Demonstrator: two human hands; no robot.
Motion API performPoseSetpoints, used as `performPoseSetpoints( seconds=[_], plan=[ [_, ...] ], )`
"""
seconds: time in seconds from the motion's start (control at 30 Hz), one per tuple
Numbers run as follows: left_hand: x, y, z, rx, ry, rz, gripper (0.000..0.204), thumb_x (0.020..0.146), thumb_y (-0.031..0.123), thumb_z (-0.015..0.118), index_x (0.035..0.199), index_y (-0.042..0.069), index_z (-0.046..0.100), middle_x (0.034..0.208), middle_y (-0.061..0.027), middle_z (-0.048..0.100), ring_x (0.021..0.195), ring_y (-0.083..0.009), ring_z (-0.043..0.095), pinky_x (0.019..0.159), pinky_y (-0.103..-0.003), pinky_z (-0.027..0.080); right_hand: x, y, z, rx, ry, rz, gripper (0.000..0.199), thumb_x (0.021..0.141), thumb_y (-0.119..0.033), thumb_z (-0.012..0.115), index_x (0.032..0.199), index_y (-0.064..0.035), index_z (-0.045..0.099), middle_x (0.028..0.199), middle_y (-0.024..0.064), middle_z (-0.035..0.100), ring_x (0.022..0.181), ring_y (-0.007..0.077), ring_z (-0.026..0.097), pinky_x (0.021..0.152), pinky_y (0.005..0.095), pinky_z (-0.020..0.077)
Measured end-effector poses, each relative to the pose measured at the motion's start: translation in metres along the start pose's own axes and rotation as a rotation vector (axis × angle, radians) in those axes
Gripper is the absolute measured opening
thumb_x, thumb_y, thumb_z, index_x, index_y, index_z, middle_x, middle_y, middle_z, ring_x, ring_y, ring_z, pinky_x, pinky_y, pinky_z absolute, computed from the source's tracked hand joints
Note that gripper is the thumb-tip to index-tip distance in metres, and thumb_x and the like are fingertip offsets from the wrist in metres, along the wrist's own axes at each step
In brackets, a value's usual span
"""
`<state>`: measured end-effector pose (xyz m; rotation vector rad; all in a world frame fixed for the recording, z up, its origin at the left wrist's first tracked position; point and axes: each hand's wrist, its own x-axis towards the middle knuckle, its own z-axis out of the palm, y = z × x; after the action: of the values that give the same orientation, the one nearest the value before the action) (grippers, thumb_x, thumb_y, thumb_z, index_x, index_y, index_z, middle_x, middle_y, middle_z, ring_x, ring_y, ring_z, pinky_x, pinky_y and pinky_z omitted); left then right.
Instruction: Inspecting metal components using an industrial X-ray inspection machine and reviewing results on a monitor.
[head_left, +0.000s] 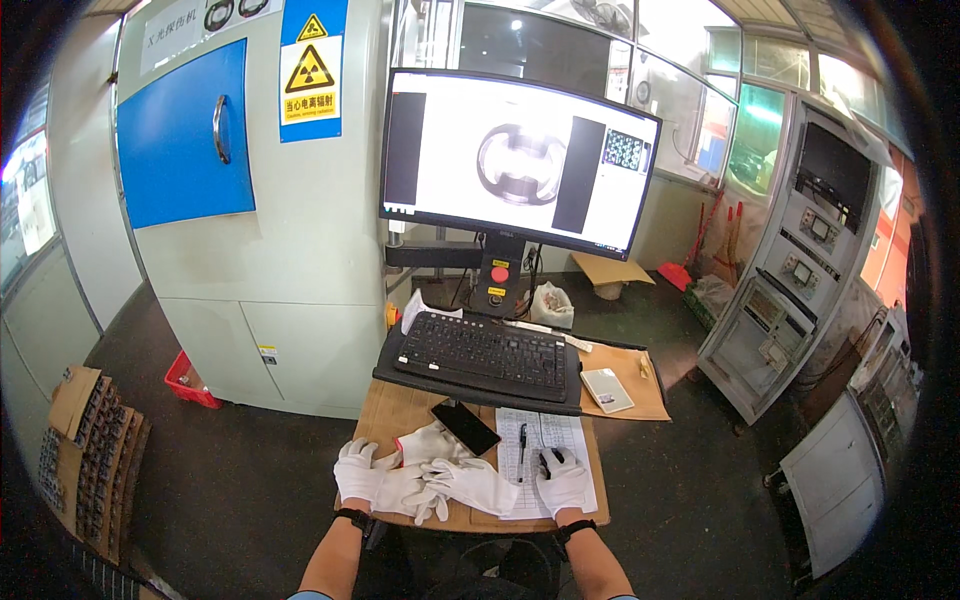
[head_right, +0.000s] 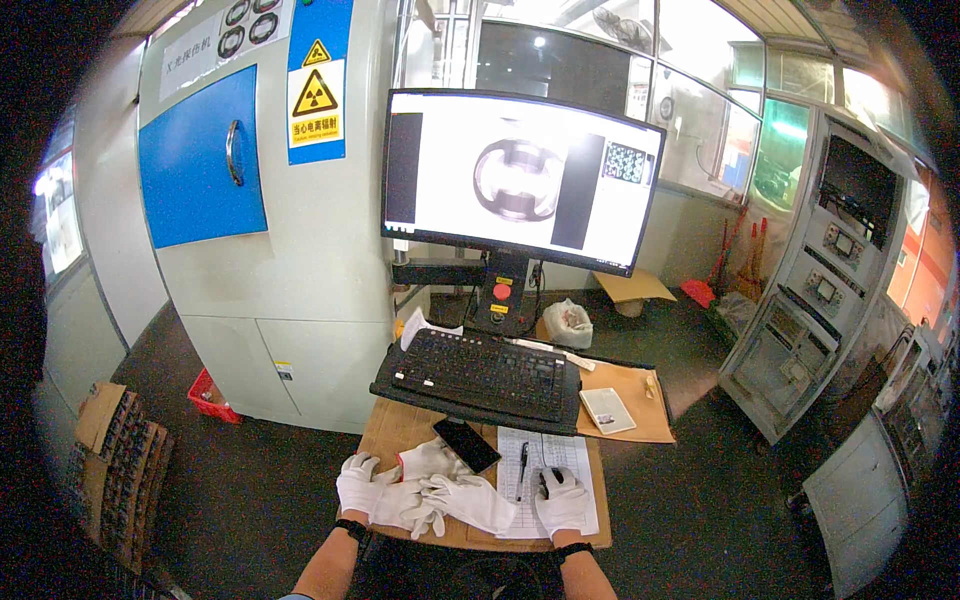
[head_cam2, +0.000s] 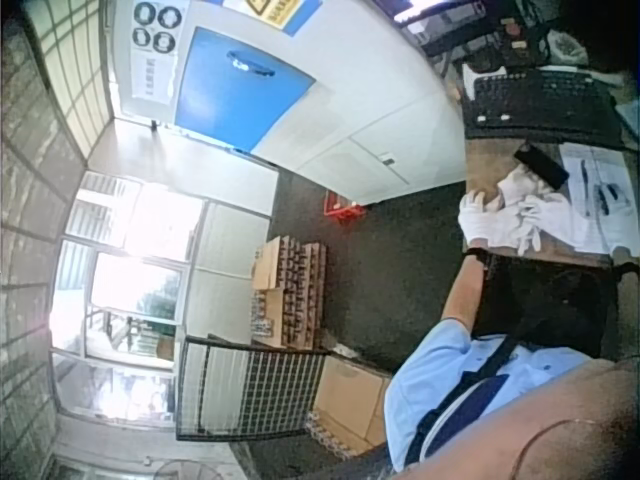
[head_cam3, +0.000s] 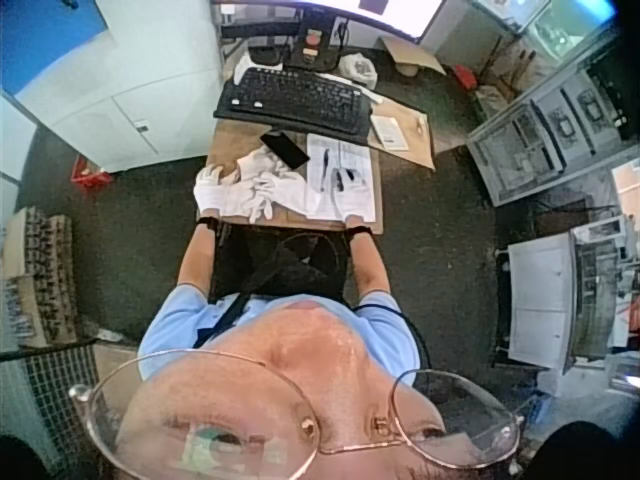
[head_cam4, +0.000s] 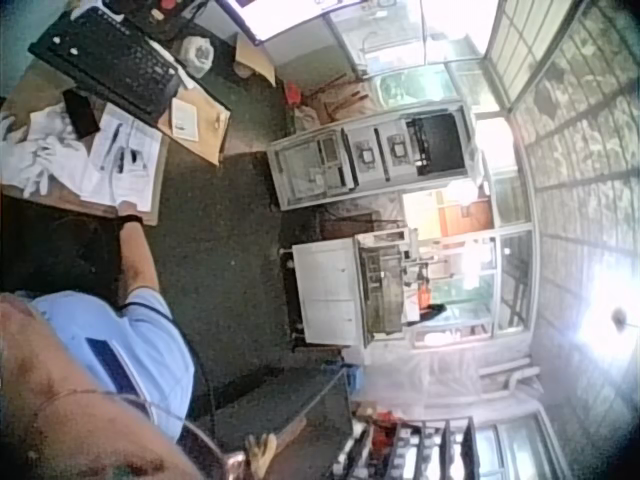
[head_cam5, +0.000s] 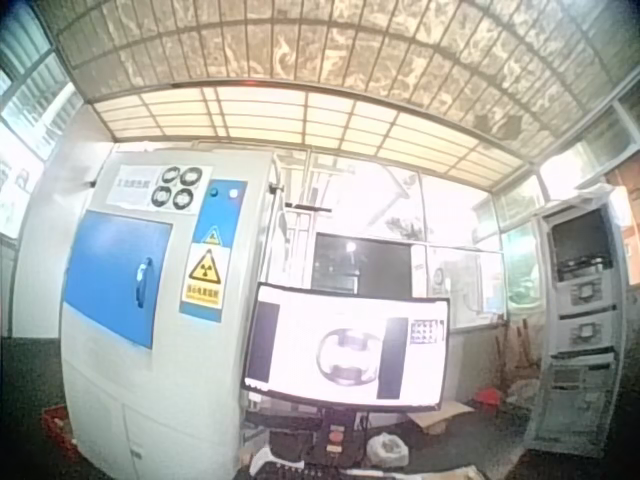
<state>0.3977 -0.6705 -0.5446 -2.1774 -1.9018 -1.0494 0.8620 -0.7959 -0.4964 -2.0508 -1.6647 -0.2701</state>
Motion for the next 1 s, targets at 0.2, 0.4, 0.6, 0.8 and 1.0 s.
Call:
performPoseSetpoints(
  seconds=[0.2, 0.4, 0.6, 0.8, 1.0],
  plan=[
    [0.0, 0.0, 0.0, -0.019, 0.019, -0.005, 0.031, 0.09, 0.025, 0.086, 0.118, 0.013, 0.093, 0.139, -0.0128, 0.085, 0.139, -0.042, 0.075, 0.119, -0.054, 0.062, 0.0, -0.003, -0.003, -0.014, 0.012, -0.008, 0.053, 0.092, -0.033, 0.085, 0.144, -0.0239, 0.086, 0.148, 0.0174, 0.079, 0.118, 0.0468, 0.078, 0.101, 0.0611, 0.0645],
    [0.0, 0.006, -0.004, -0.027, 0.027, -0.017, 0.034, 0.091, 0.032, 0.09, 0.118, 0.012, 0.093, 0.139, -0.0127, 0.085, 0.139, -0.0424, 0.075, 0.119, -0.054, 0.062, 0.0, -0.021, -0.028, -0.052, -0.016, 0.021, 0.049, 0.093, -0.028, 0.085, 0.142, -0.0202, 0.087, 0.146, 0.0174, 0.081, 0.118, 0.046, 0.079, 0.105, 0.0579, 0.0653],
    [0.0, -0.001, 0.001, -0.014, 0.009, 0.002, 0.037, 0.092, 0.037, 0.091, 0.119, 0.012, 0.092, 0.137, -0.0132, 0.085, 0.139, -0.0426, 0.075, 0.118, -0.054, 0.062, -0.001, -0.017, -0.021, -0.085, -0.035, 0.042, 0.049, 0.094, -0.029, 0.084, 0.142, -0.0212, 0.087, 0.148, 0.0161, 0.08, 0.122, 0.0458, 0.078, 0.106, 0.0581, 0.0642],
    [0.001, 0.005, -0.007, -0.008, -0.002, -0.01, 0.039, 0.092, 0.04, 0.09, 0.12, 0.012, 0.092, 0.138, -0.0134, 0.085, 0.139, -0.0424, 0.075, 0.119, -0.054, 0.061, 0.0, -0.014, -0.016, -0.05, -0.02, 0.019, 0.049, 0.093, -0.029, 0.084, 0.142, -0.0202, 0.086, 0.147, 0.0168, 0.08, 0.12, 0.0463, 0.078, 0.104, 0.0596, 0.0643],
    [0.001, 0.006, -0.005, -0.016, -0.025, -0.019, 0.038, 0.094, 0.039, 0.089, 0.121, 0.012, 0.092, 0.141, -0.014, 0.084, 0.141, -0.0423, 0.074, 0.121, -0.054, 0.06, -0.002, 0.001, 0.0, -0.024, -0.044, 0.03, 0.057, 0.095, -0.036, 0.085, 0.15, -0.0248, 0.083, 0.153, 0.0185, 0.077, 0.12, 0.0474, 0.077, 0.104, 0.0616, 0.0635]
  ],
)
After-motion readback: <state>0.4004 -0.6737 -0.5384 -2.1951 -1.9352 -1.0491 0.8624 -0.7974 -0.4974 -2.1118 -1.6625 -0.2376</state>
